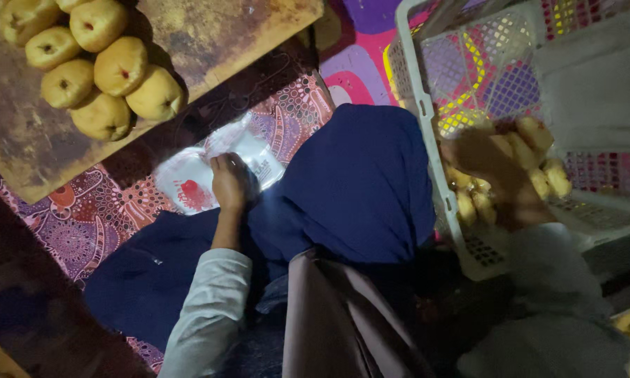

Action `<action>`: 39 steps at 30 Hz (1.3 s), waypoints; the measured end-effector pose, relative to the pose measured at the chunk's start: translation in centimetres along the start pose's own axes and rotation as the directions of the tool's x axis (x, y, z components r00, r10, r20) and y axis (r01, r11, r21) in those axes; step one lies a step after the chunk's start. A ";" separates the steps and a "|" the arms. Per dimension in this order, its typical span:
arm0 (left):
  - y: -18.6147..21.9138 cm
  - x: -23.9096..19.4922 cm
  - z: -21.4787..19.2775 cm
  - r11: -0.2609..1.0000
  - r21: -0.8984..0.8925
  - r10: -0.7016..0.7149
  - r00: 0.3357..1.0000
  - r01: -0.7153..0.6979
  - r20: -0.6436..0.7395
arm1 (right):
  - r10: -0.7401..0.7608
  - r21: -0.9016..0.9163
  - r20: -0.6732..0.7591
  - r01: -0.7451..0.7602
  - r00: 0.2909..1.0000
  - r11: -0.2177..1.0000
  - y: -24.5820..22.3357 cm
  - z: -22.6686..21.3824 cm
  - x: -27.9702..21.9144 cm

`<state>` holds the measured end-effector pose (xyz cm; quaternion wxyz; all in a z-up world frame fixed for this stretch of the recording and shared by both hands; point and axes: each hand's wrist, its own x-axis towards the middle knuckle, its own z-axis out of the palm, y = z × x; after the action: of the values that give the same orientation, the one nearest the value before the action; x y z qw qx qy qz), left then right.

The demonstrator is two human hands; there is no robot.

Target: The person sits on a patterned floor mat and repeatedly picks round pastries from a wooden board, places each into a small clear plastic bag, and seals the bag. The packaged pastries are then placed into a white plastic basket to the right.

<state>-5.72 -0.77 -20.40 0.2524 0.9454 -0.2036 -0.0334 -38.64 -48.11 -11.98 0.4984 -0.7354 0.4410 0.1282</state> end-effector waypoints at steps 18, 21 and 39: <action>-2.4 0.6 1.4 0.998 -0.066 -0.001 1.000 0.002 0.016 | -0.406 0.193 -0.082 0.414 0.910 0.890 -13.0 -0.4 -5.9; -2.0 1.2 1.4 0.996 -0.080 -0.025 1.000 0.025 -0.002 | -0.910 -0.827 -0.165 0.449 0.381 0.338 -20.0 6.5 -4.2; 8.1 2.7 -16.6 0.731 -0.679 -0.268 0.887 -0.066 -0.376 | -0.883 -0.051 0.100 0.889 0.458 0.455 -35.2 28.5 -4.3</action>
<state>-3.49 -0.56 -1.89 0.6150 0.7798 -0.0602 0.1003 -6.69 -17.68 -0.89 0.4694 -0.8761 -0.0271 -0.1070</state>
